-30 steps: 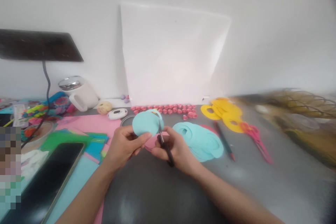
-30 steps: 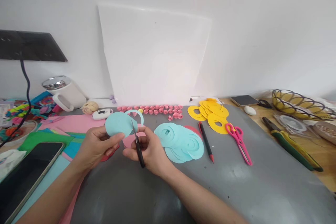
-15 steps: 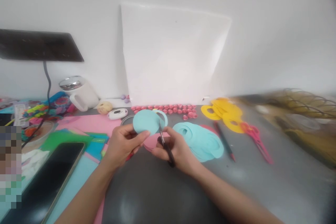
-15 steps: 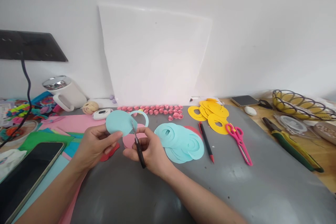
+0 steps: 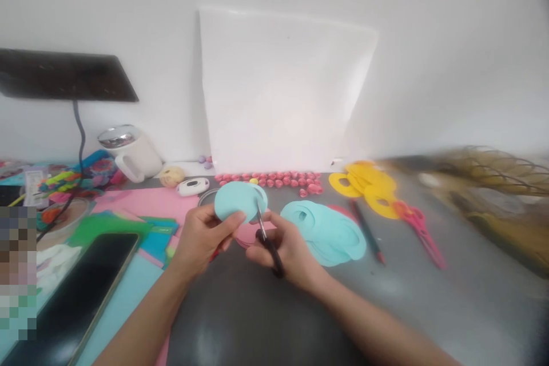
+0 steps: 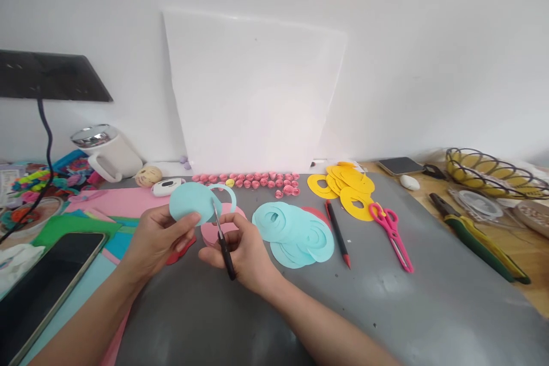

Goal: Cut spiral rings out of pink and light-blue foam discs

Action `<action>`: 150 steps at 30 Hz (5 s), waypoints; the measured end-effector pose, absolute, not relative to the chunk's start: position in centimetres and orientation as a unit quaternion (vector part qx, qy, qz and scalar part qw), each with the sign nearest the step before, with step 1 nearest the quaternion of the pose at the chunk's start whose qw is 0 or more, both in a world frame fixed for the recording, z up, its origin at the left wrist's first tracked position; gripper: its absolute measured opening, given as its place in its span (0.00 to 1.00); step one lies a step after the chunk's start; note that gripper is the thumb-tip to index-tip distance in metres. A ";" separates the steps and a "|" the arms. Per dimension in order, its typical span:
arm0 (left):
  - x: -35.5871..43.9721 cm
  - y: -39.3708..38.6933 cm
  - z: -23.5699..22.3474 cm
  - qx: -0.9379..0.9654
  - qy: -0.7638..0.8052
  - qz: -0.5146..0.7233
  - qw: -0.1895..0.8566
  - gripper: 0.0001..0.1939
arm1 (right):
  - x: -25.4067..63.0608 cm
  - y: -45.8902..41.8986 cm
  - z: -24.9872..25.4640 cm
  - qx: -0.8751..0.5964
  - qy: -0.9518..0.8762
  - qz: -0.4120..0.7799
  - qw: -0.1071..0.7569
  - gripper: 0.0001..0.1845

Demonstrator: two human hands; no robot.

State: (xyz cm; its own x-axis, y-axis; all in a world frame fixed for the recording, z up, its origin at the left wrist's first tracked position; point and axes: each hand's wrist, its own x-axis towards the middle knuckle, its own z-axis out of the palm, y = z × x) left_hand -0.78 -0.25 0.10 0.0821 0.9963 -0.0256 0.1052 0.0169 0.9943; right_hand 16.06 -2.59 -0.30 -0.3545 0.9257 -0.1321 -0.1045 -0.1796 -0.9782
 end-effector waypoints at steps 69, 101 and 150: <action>-0.8 -0.5 0.8 0.593 0.508 0.429 0.454 0.18 | 16.3 -2.6 -0.5 -0.394 -0.531 0.637 0.396 0.24; -0.9 -0.7 0.8 0.613 0.489 0.413 0.463 0.17 | 16.4 -2.5 -0.5 -0.373 -0.525 0.649 0.405 0.26; -0.9 -0.6 1.2 0.607 0.484 0.402 0.485 0.14 | 16.3 -2.4 -0.3 -0.372 -0.521 0.655 0.401 0.24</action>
